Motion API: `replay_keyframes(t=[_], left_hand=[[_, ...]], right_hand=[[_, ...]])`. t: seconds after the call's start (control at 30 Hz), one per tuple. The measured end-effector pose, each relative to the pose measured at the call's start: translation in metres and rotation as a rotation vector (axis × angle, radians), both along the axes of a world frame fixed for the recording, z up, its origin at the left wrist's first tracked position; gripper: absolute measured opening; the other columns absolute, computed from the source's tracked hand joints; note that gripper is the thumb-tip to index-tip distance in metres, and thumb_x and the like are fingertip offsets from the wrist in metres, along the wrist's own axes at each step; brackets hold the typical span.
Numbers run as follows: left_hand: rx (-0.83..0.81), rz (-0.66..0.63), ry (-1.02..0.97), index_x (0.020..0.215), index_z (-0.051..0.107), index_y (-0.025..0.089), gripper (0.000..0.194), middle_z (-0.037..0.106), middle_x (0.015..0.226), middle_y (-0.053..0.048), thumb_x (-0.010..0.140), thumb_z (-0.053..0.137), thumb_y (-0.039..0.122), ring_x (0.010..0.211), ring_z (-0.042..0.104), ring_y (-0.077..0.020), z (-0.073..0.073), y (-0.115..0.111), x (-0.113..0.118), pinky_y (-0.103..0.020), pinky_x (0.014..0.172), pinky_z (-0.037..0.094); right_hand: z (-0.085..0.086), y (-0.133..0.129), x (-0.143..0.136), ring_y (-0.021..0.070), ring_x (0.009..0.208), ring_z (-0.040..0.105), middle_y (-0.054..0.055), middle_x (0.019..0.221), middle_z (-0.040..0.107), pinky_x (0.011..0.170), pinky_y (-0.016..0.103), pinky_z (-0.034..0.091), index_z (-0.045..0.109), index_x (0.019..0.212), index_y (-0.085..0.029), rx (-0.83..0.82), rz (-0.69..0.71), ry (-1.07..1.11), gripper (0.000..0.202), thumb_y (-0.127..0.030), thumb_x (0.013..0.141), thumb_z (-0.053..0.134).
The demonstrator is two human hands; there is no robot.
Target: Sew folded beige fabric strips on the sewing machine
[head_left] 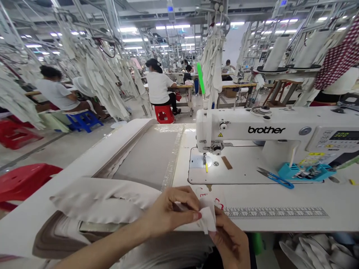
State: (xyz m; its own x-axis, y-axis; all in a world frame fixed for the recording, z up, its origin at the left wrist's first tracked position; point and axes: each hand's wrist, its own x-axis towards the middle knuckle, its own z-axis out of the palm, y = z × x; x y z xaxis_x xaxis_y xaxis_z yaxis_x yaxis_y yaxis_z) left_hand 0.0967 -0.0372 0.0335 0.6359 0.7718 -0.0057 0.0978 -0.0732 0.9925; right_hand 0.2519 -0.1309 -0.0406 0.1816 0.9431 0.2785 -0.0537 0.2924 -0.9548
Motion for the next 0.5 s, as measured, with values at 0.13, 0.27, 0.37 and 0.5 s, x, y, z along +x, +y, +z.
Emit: replay_keyframes(t=[0.13, 0.27, 0.37, 0.5], left_hand=[[-0.219, 0.021, -0.077, 0.062, 0.078, 0.023, 0.002, 0.069, 0.073, -0.004, 0.064, 0.079, 0.023, 0.064, 0.060, -0.0147, 0.001, 0.000, -0.001, -0.027, 0.059, 0.049], [-0.345, 0.055, -0.069, 0.059, 0.075, 0.020, 0.012, 0.069, 0.072, -0.003, 0.063, 0.081, 0.029, 0.064, 0.060, -0.0147, -0.001, 0.000, -0.002, -0.027, 0.059, 0.047], [-0.149, 0.111, -0.006, 0.070, 0.070, 0.018, 0.023, 0.067, 0.079, -0.003, 0.075, 0.074, 0.039, 0.067, 0.058, -0.0139, -0.004, 0.001, -0.002, -0.025, 0.057, 0.044], [-0.090, -0.023, -0.017, 0.077, 0.061, 0.016, 0.038, 0.067, 0.090, -0.008, 0.085, 0.064, 0.053, 0.076, 0.057, -0.0153, -0.010, 0.004, 0.001, -0.023, 0.060, 0.042]], right_hand=[[0.002, 0.001, 0.010, 0.0209, 0.102, 0.067, 0.003, 0.113, 0.072, 0.087, 0.027, 0.052, 0.075, 0.103, -0.032, -0.061, 0.020, 0.036, 0.019, -0.035, 0.091, 0.060], [-0.003, 0.000, 0.009, 0.0224, 0.104, 0.067, 0.005, 0.113, 0.073, 0.094, 0.032, 0.052, 0.074, 0.110, -0.032, -0.028, 0.015, -0.045, 0.024, -0.030, 0.090, 0.060], [-0.004, -0.002, 0.004, 0.0243, 0.102, 0.068, 0.008, 0.112, 0.073, 0.090, 0.034, 0.054, 0.075, 0.105, -0.028, -0.005, 0.003, -0.070, 0.022, -0.029, 0.091, 0.058], [0.003, -0.003, -0.004, 0.0192, 0.075, 0.067, 0.006, 0.091, 0.072, 0.068, 0.028, 0.053, 0.072, 0.083, -0.024, 0.147, 0.024, -0.045, 0.020, -0.031, 0.091, 0.055]])
